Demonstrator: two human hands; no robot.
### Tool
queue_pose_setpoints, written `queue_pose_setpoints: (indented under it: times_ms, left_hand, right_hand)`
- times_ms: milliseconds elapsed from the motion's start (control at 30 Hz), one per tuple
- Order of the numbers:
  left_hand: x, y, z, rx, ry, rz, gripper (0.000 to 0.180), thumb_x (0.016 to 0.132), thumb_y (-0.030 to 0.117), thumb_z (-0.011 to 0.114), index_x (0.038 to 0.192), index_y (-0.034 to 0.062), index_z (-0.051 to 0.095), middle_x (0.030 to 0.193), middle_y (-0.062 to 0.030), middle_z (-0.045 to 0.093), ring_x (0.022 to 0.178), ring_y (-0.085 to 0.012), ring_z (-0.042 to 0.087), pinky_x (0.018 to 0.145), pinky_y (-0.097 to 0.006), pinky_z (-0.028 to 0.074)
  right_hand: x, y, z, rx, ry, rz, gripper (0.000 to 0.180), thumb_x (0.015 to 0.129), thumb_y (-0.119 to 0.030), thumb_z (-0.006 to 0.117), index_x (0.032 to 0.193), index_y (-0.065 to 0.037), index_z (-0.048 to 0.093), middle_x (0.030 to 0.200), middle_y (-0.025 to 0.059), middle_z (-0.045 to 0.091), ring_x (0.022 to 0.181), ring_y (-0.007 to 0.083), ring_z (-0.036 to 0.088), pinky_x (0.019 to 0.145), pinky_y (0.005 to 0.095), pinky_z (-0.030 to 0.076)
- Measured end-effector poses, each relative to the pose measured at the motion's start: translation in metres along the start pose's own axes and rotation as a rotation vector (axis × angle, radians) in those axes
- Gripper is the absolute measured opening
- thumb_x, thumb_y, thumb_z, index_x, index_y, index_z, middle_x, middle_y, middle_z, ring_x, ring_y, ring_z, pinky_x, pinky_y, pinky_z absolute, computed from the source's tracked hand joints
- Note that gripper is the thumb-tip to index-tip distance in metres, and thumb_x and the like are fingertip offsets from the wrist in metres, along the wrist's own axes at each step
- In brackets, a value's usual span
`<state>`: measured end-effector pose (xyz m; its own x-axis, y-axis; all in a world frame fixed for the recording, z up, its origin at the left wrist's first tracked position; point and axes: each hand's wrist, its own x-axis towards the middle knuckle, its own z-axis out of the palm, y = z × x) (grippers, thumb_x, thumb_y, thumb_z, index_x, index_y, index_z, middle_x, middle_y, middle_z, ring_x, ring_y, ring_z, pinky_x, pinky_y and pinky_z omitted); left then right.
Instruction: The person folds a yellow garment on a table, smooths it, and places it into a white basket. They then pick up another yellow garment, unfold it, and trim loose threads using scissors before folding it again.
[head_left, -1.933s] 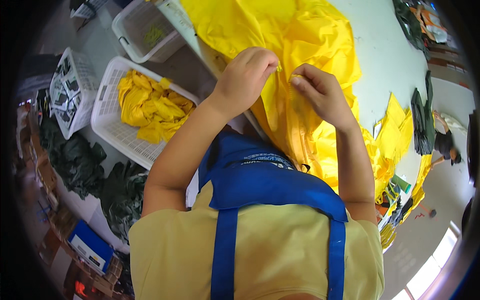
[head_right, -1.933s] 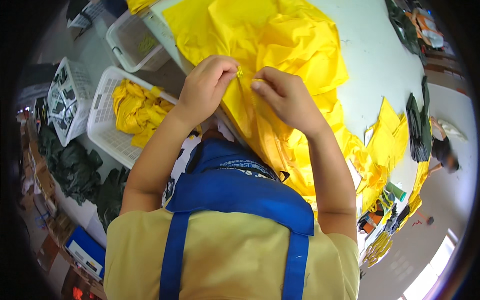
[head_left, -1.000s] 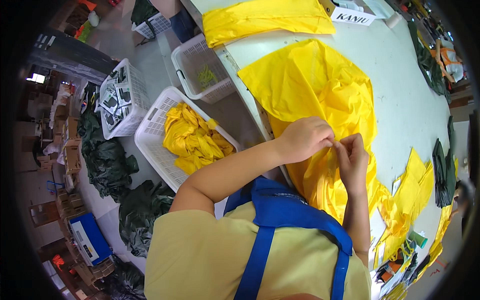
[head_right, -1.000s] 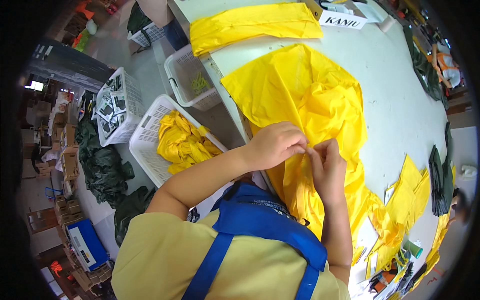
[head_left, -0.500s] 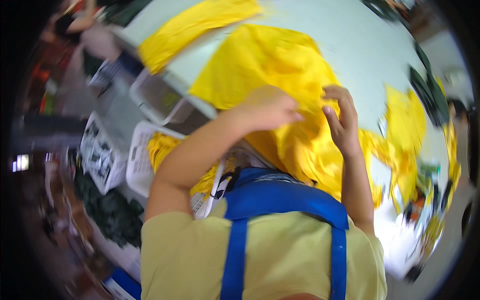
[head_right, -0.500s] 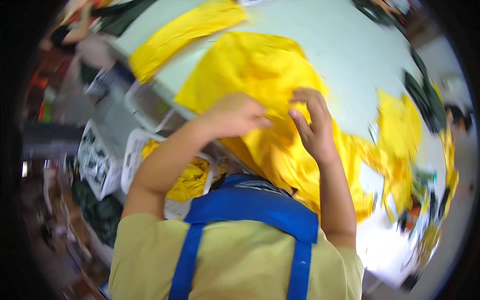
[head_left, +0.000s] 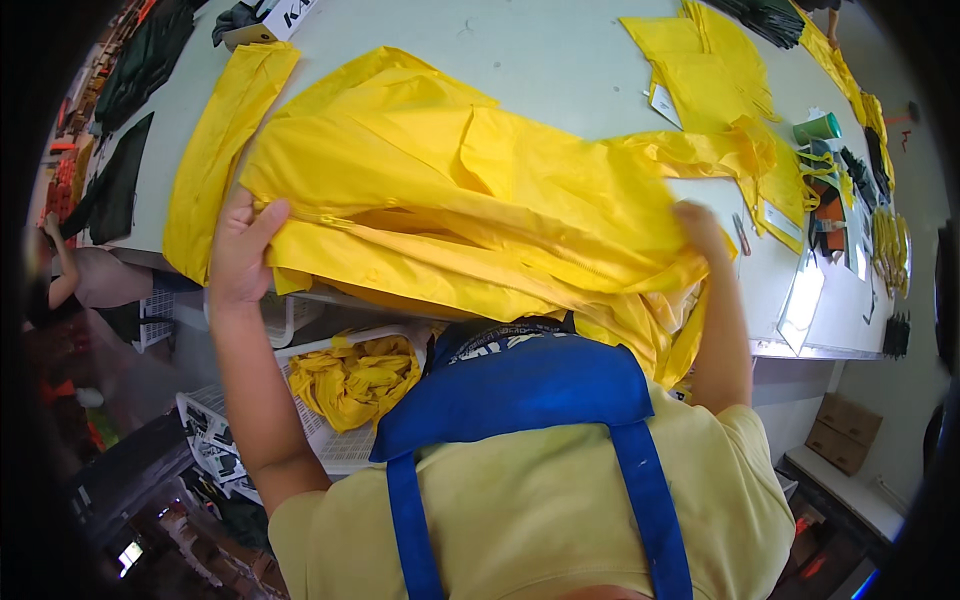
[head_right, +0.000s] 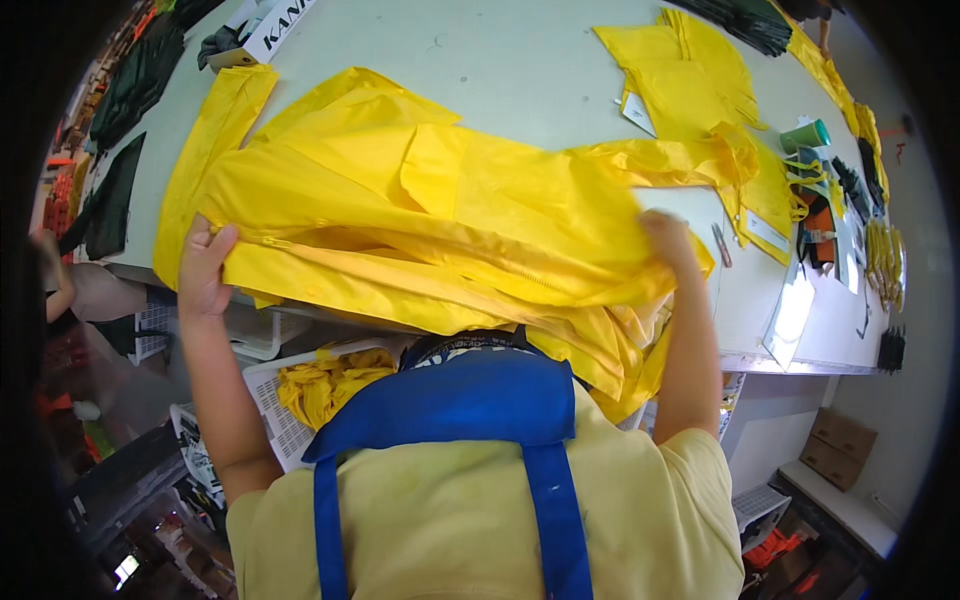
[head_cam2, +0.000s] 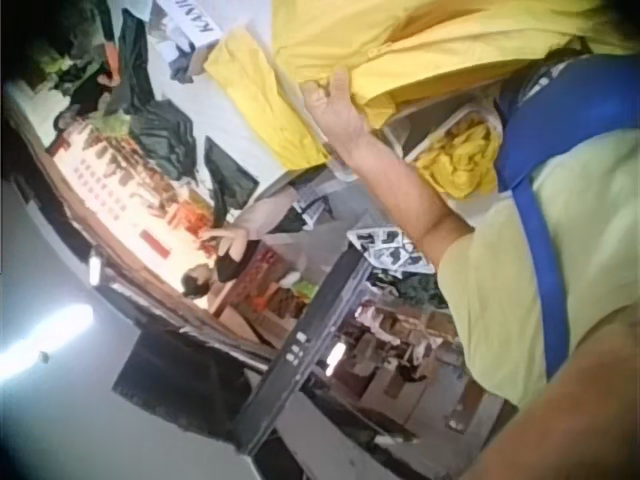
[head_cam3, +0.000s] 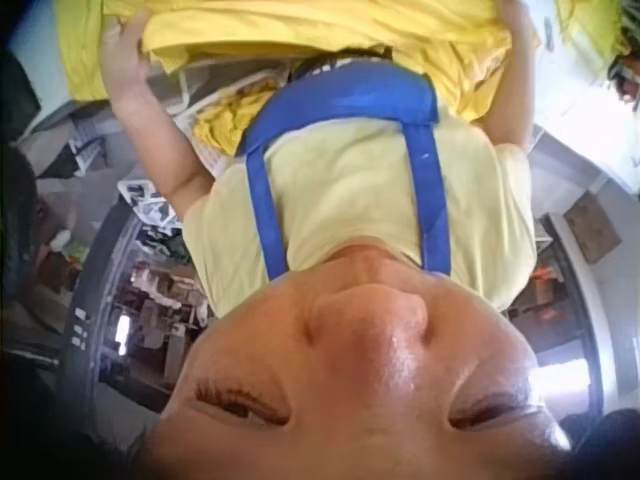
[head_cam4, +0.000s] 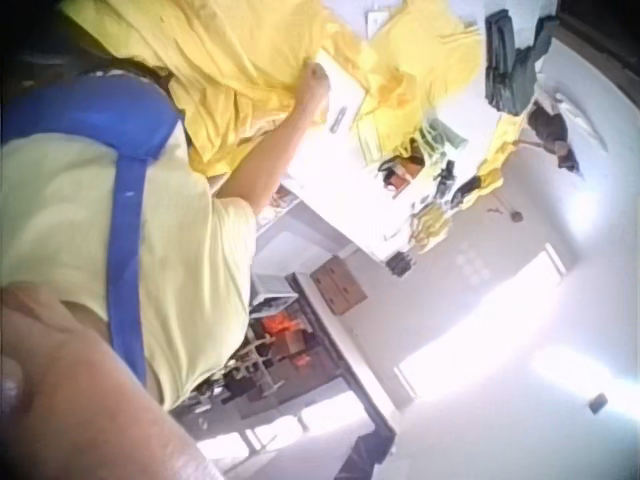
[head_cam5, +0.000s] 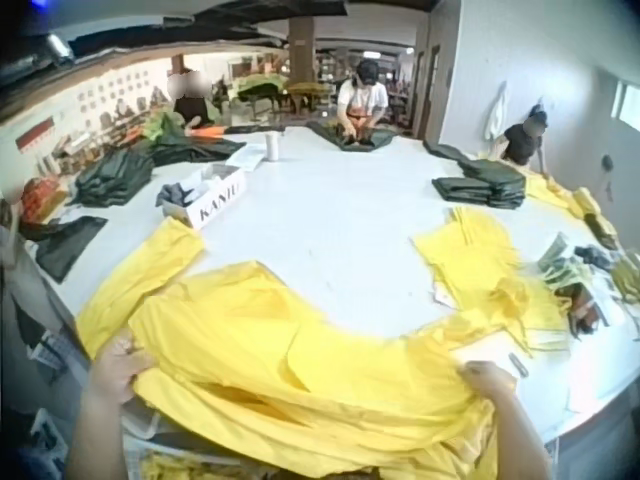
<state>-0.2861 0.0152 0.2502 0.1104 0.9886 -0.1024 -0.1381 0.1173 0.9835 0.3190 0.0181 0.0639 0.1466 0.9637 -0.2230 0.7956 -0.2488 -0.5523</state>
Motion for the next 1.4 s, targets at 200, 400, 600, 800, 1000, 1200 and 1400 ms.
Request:
queue_pose_setpoints:
  times_ms: [200, 400, 600, 800, 1000, 1200, 1400]
  left_hand:
    - [0.036, 0.009, 0.011, 0.125, -0.106, -0.104, 0.068, 0.077, -0.001, 0.062, 0.138, 0.0008, 0.03, 0.132, -0.0099, 0.044, 0.121, -0.0195, 0.045, 0.1, -0.032, 0.038]
    - [0.065, 0.027, 0.056, 0.436, -0.153, -0.17, 0.066, 0.078, 0.0, 0.059, 0.138, -0.0004, 0.03, 0.131, -0.0103, 0.044, 0.122, -0.0187, 0.043, 0.1, -0.03, 0.036]
    - [0.067, 0.042, 0.074, 0.631, -0.226, -0.071, 0.059, 0.08, 0.004, 0.058, 0.134, -0.0006, 0.034, 0.128, -0.0089, 0.046, 0.117, -0.016, 0.045, 0.098, -0.028, 0.037]
    - [0.074, 0.042, 0.086, 0.639, -0.056, 0.069, 0.04, 0.086, 0.015, 0.062, 0.12, -0.0009, 0.049, 0.109, -0.0057, 0.059, 0.095, -0.0127, 0.055, 0.083, -0.026, 0.044]
    - [0.096, 0.076, 0.069, 0.188, -0.018, 0.23, 0.034, 0.09, 0.011, 0.057, 0.122, 0.0039, 0.048, 0.118, -0.0062, 0.057, 0.105, -0.0151, 0.056, 0.09, -0.029, 0.045]
    - [0.118, 0.094, 0.01, 0.086, 0.013, 0.071, 0.038, 0.091, 0.011, 0.056, 0.126, 0.0055, 0.045, 0.121, -0.0073, 0.055, 0.111, -0.0203, 0.055, 0.095, -0.033, 0.044]
    - [0.14, -0.014, -0.084, 0.719, 0.19, -0.225, 0.047, 0.085, 0.021, 0.064, 0.126, 0.0051, 0.048, 0.125, -0.0109, 0.054, 0.114, -0.0279, 0.054, 0.092, -0.04, 0.045]
  right_hand:
    - [0.076, -0.008, -0.12, -0.675, 0.838, -0.024, 0.04, 0.089, -0.04, 0.056, 0.109, -0.005, 0.059, 0.093, 0.0146, 0.064, 0.083, 0.0255, 0.061, 0.075, 0.0348, 0.047]
    - [-0.006, -0.239, 0.01, 0.659, -0.244, -0.647, 0.023, 0.09, -0.015, 0.055, 0.11, -0.007, 0.061, 0.094, 0.0071, 0.065, 0.085, 0.0149, 0.061, 0.075, 0.028, 0.048]
    - [-0.027, -0.365, 0.063, 0.619, -0.368, -0.431, 0.029, 0.089, -0.03, 0.058, 0.097, -0.002, 0.065, 0.079, 0.0095, 0.064, 0.074, 0.0167, 0.059, 0.069, 0.0295, 0.047]
    - [-0.029, -0.352, 0.047, 0.528, -0.251, -0.57, 0.029, 0.091, -0.029, 0.055, 0.082, -0.002, 0.06, 0.062, 0.0033, 0.048, 0.06, 0.0125, 0.043, 0.058, 0.0278, 0.039]
    - [-0.04, -0.194, -0.025, 0.455, -0.515, -0.242, 0.033, 0.091, -0.032, 0.056, 0.09, 0.001, 0.061, 0.085, 0.0041, 0.056, 0.077, 0.012, 0.048, 0.073, 0.0272, 0.042]
    - [-0.09, 0.01, -0.084, 0.15, -0.349, 0.317, 0.027, 0.091, -0.025, 0.051, 0.093, -0.001, 0.064, 0.084, 0.0022, 0.06, 0.078, 0.0114, 0.051, 0.076, 0.0262, 0.042]
    - [-0.125, -0.016, -0.083, 0.015, -0.357, 0.465, 0.032, 0.089, -0.031, 0.053, 0.09, 0.0, 0.064, 0.072, 0.0087, 0.063, 0.07, 0.0197, 0.06, 0.067, 0.0331, 0.048]
